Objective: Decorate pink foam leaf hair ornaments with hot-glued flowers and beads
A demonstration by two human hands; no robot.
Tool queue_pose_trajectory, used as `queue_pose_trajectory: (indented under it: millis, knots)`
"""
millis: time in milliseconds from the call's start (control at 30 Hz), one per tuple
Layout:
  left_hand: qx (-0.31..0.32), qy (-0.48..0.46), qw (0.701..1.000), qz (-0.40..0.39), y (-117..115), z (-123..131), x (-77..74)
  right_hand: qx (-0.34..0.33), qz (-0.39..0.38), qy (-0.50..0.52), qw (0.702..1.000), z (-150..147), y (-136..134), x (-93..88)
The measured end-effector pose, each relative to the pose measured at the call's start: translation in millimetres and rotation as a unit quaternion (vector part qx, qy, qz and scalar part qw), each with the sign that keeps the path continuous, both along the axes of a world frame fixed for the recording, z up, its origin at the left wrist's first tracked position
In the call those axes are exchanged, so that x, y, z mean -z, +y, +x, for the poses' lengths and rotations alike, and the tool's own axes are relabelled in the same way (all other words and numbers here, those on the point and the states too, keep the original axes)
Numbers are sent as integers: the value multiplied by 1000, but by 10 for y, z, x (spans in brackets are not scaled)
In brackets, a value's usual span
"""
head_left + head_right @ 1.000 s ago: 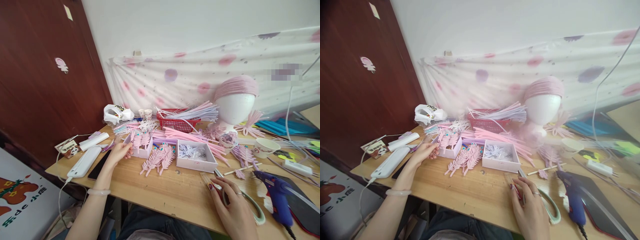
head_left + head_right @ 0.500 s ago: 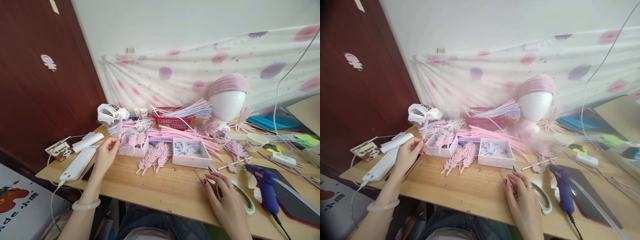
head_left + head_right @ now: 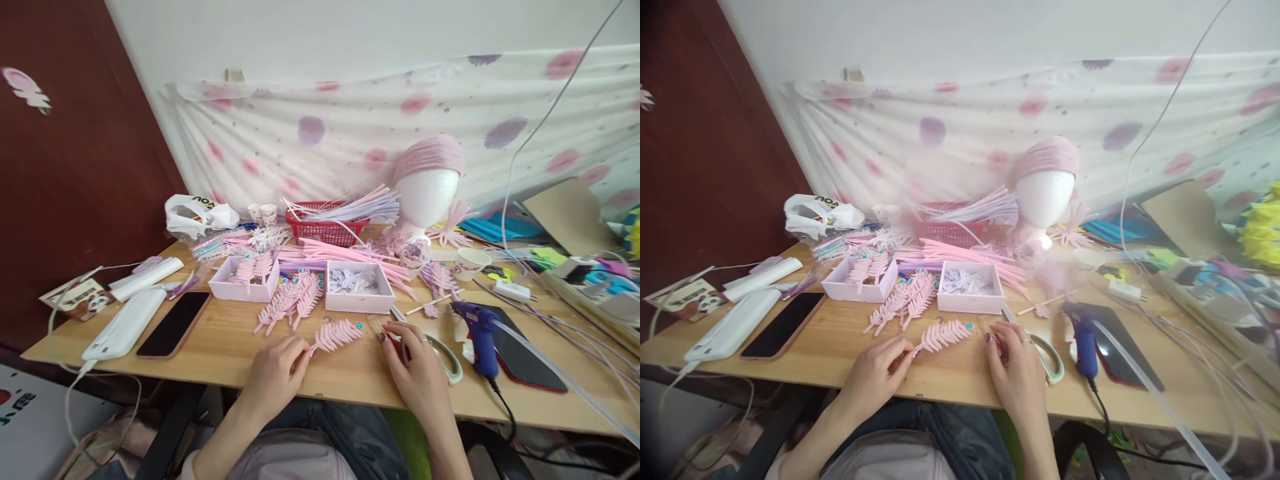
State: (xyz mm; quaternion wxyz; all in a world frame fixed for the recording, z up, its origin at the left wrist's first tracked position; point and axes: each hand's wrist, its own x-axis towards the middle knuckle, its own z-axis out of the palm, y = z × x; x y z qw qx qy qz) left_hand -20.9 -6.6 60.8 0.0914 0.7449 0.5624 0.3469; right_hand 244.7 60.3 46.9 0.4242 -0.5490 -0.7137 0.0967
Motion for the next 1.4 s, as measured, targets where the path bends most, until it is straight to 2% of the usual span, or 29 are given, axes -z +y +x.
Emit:
queue_pose_trajectory:
  millis: [100,300,367,467,533,600,667,767,867,1000,1167,1400]
  knots:
    - [7,15,1000,-2,28,16,-17,-7,-18,-6,1000,-6,-30,-47]
    - [76,23,997,6,76,73,-116,-5,-23,1,1000,-22,-44,-90]
    - [82,27,996,25,99,87,-108,-6,3,34,999,-12,-70,-85]
    - [108,52,992,45,137,106,-93,31,69,112,991,27,-142,-97]
    - [135,81,986,47,159,123,-90,47,77,124,988,48,-191,-138]
    - [161,111,980,45,178,140,-85,15,61,80,995,36,-226,-195]
    - [181,138,973,39,196,155,-66,-46,43,-8,998,-25,-246,-239]
    - [199,163,966,26,217,174,-17,-108,16,-151,983,-190,-281,-228]
    - [194,195,961,41,233,181,27,-115,-9,-243,963,-343,-340,-149]
    - [184,221,954,83,271,161,74,-116,-18,-299,947,-397,-411,-95]
    - [179,224,953,97,374,173,126,-127,-37,-348,928,-367,-445,-131]
    - [165,224,956,93,448,272,49,-138,-64,-378,913,-348,-477,-177]
